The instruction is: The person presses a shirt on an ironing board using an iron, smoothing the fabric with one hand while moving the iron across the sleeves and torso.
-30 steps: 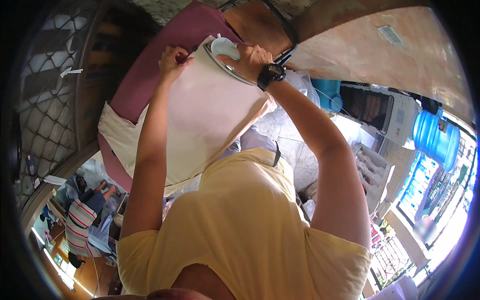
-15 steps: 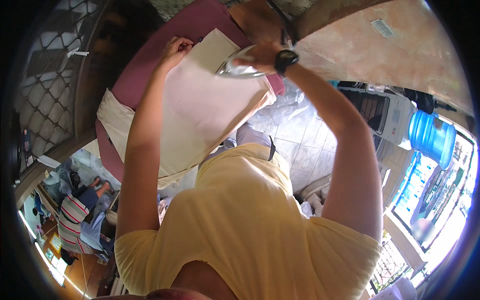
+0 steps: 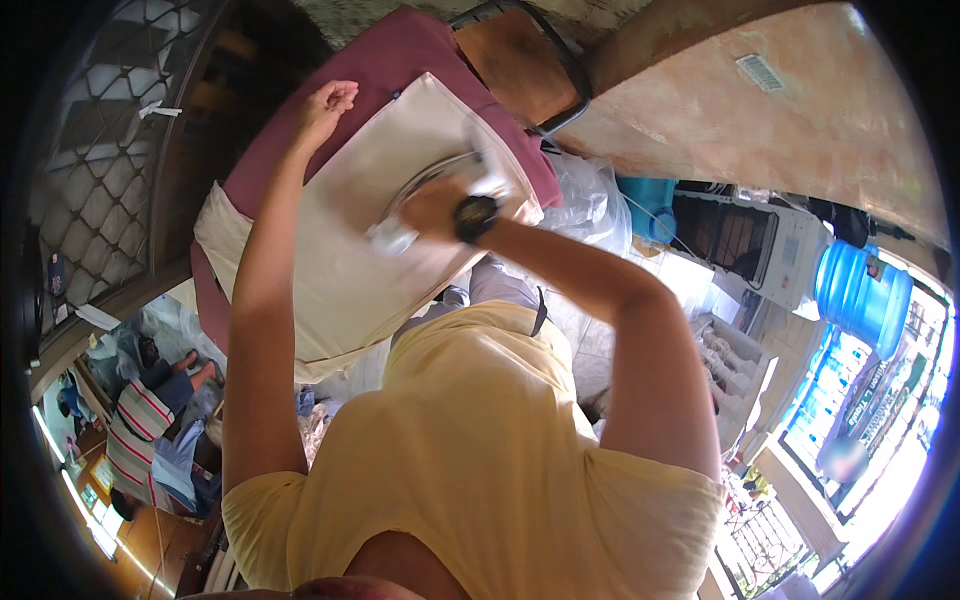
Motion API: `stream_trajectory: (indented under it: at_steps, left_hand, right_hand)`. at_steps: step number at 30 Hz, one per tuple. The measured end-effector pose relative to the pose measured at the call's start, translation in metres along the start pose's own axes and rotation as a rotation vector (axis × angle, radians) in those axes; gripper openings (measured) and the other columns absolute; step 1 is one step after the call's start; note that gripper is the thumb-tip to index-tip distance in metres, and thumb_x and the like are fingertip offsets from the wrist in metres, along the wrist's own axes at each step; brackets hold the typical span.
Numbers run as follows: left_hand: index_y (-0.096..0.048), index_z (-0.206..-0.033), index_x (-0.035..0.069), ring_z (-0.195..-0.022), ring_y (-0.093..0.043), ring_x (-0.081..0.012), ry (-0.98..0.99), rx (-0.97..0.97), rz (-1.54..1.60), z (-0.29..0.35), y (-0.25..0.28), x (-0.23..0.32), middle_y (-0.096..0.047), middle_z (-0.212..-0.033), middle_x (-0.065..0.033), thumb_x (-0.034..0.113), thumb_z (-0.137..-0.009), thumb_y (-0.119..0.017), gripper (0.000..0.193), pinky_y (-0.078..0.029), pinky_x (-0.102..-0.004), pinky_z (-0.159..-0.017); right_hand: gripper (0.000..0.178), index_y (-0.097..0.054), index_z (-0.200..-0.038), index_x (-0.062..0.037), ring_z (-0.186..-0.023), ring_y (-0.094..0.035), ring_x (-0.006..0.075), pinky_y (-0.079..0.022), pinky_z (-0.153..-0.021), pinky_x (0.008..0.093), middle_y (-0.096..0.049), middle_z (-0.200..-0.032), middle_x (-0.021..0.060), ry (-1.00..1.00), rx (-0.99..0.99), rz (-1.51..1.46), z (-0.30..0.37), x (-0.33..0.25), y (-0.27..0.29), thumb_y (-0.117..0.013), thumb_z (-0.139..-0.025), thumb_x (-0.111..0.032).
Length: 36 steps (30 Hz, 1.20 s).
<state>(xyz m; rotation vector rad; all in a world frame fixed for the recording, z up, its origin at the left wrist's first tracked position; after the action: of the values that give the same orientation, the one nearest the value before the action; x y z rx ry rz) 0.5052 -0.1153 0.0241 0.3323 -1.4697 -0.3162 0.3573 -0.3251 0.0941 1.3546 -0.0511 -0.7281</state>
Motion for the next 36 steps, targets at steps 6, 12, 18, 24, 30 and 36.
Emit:
stream_trajectory:
  at_steps: [6, 12, 18, 24, 30, 36]
  left_hand:
    - [-0.063, -0.117, 0.008, -0.097, -0.068, -0.0236, 0.049, 0.107, -0.114, 0.010, -0.049, 0.028, -0.069, -0.110, -0.0114, 0.014, -0.085, -0.071, 0.033, -0.053, -0.0341, -0.086]
    - [-0.057, -0.118, 0.011, -0.097, -0.061, -0.0337, -0.045, 0.279, -0.345, 0.012, -0.109, 0.062, -0.054, -0.115, -0.0139, 0.005, -0.080, -0.056, 0.038, -0.052, -0.0450, -0.081]
    - [-0.062, -0.096, 0.007, -0.086, -0.061, -0.0299, -0.187, 0.389, -0.102, 0.058, -0.106, 0.109, -0.053, -0.099, -0.0123, -0.015, -0.077, -0.054, 0.030, -0.052, -0.0396, -0.070]
    - [-0.068, -0.101, 0.010, -0.087, -0.060, -0.0235, -0.219, 0.427, -0.067, 0.110, -0.098, 0.148, -0.045, -0.099, -0.0098, -0.011, -0.079, -0.061, 0.031, -0.054, -0.0347, -0.075]
    - [-0.072, -0.099, 0.011, -0.080, -0.058, -0.0220, -0.218, 0.618, 0.017, 0.150, -0.076, 0.164, -0.044, -0.095, -0.0089, -0.008, -0.078, -0.064, 0.029, -0.053, -0.0357, -0.070]
    - [-0.074, -0.100, 0.009, -0.078, -0.061, -0.0183, -0.253, 0.665, 0.095, 0.182, -0.067, 0.162, -0.052, -0.096, -0.0073, -0.012, -0.075, -0.066, 0.034, -0.051, -0.0335, -0.070]
  right_hand:
    - [0.046, -0.066, -0.106, -0.0067, -0.084, -0.069, 0.0378, -0.054, -0.077, 0.0493, -0.070, -0.084, 0.0196, -0.625, 0.300, 0.086, 0.094, 0.197, 0.115, -0.039, -0.099, -0.043]
    - [0.086, -0.071, -0.092, 0.0035, -0.083, -0.072, 0.0290, -0.055, -0.078, 0.0409, -0.070, -0.078, 0.0196, -0.721, 0.402, -0.345, 0.030, 0.242, 0.130, -0.058, -0.074, -0.080]
    - [0.094, -0.069, -0.097, 0.0094, -0.077, -0.072, 0.0268, -0.058, -0.068, 0.0377, -0.071, -0.080, 0.0210, -0.884, 0.506, -0.269, 0.008, 0.326, 0.089, -0.062, -0.070, -0.080]
    - [0.104, -0.070, -0.093, 0.0106, -0.097, -0.067, 0.0396, -0.049, -0.087, 0.0459, -0.068, -0.090, 0.0302, -0.846, 0.473, -0.286, 0.000, 0.303, 0.101, -0.055, -0.065, -0.089]
    - [0.103, -0.056, -0.119, 0.0077, -0.111, -0.059, 0.0397, -0.045, -0.095, 0.0440, -0.062, -0.113, 0.0286, -0.769, 0.589, -0.254, -0.003, 0.302, 0.098, -0.061, -0.069, -0.082]
    - [0.095, -0.048, -0.128, 0.0006, -0.114, -0.056, 0.0400, -0.043, -0.098, 0.0438, -0.058, -0.120, 0.0241, -0.649, 0.752, -0.238, 0.006, 0.318, 0.097, -0.065, -0.073, -0.074]
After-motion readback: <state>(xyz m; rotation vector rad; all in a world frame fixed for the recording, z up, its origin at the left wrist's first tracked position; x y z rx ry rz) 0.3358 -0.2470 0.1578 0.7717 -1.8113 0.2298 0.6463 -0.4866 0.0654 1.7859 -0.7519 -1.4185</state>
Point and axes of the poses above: each hand's wrist, its own z-axis away from the middle knuckle, its own y-axis out of the back of the hand, x = y × z, the point moved 8 cm from there along -z, towards the middle knuckle
